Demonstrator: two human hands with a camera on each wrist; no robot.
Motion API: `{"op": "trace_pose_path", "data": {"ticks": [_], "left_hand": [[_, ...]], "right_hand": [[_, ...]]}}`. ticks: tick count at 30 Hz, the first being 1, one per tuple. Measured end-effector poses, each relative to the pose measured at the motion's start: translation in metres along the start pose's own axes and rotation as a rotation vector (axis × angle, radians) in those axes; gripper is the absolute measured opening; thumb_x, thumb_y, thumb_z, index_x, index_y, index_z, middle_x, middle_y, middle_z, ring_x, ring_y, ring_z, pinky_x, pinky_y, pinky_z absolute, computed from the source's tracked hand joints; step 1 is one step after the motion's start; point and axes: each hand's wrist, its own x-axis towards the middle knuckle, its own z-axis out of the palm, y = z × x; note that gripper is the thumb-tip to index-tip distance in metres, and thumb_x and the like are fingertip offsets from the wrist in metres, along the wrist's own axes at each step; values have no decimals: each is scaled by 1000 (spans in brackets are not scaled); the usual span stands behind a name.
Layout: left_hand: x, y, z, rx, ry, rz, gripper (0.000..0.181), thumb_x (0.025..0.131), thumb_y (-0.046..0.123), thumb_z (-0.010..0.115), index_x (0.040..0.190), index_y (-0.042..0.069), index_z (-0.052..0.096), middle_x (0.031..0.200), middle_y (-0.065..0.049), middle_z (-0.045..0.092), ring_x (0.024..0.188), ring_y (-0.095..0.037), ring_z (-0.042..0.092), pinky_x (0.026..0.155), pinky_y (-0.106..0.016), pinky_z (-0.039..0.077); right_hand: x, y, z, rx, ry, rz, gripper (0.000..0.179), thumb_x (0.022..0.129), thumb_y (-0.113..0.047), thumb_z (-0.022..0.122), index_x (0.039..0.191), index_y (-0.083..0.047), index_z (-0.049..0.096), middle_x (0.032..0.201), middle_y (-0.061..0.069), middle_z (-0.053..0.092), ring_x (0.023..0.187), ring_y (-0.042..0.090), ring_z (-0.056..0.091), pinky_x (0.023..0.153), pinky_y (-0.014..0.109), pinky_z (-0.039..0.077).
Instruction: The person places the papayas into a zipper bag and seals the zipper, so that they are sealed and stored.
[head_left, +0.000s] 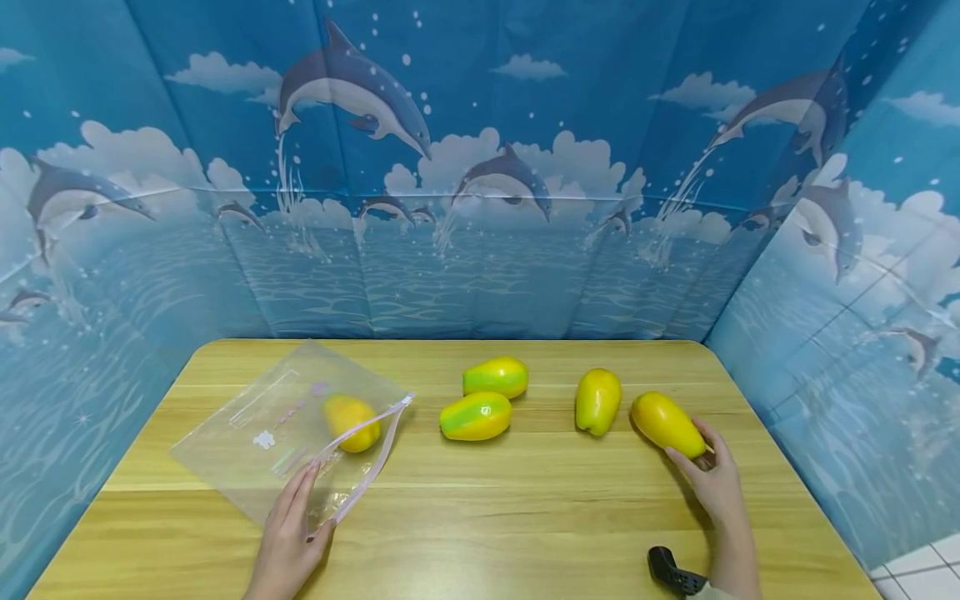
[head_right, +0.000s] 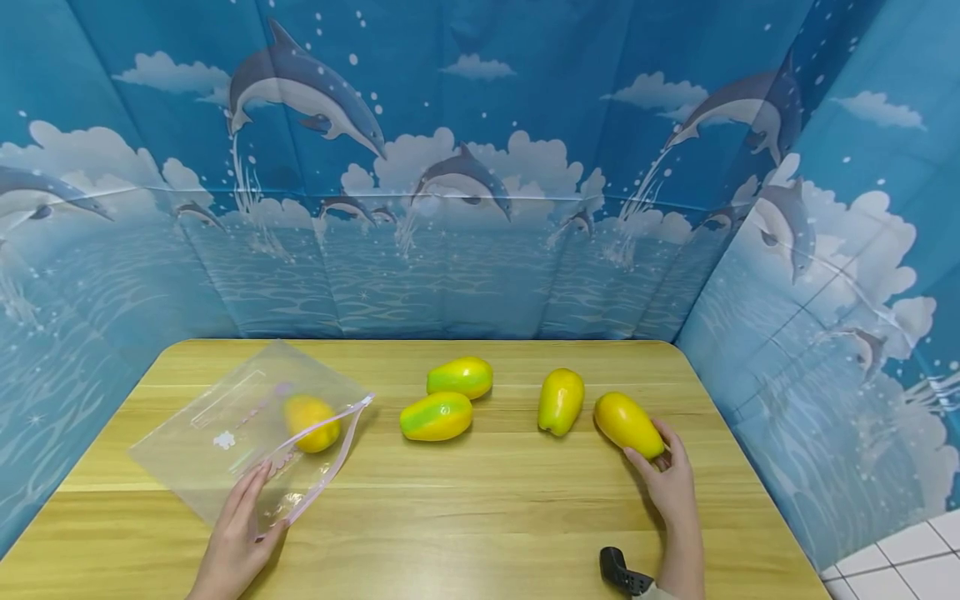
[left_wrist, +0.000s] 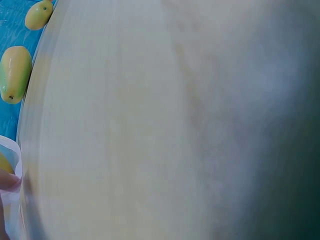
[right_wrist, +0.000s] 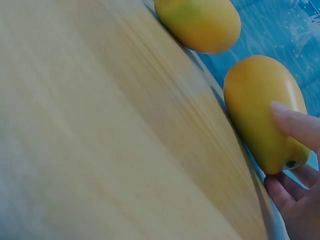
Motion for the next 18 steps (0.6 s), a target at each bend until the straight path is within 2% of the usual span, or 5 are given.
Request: {"op": "trace_pose_path", "data": {"ticks": [3,7,15,18], "left_hand": [[0,0,0,-3,-9,-6,100,39,-11,80,131,-9,40,128,-26,44,130,1,21,109,-12,15],[-1,0,0,-9,-15,-8,99,42,-9,79,132,-8,39,128,-26,44,129,0,20,109,-12,15],[-1,0,1,-6,-7,2,98,42,-8,79,132,-9,40,129,-25,44,129,0,21,109,-13,15],[-2,-1,1,-5,-1,11,98,42,-9,79,131,-10,40,128,-25,44,130,1,20,109,-13,15]], "right_hand": [[1,1,2,12,29,14,62,87,-18,63,138,-1,32,120,2,40,90,-9,40,76,-3,34],[2,1,3,32,73,74,62,86,-21,64,138,-4,36,114,-9,41,87,-8,42,74,-3,35],[2,-11,4,151,130,182,64,82,-25,68,138,-11,40,110,-16,43,89,-7,45,73,-2,40],[1,-22,3,237,133,199,64,81,-24,69,138,-13,41,113,-12,45,92,-3,46,73,-1,42]]}}
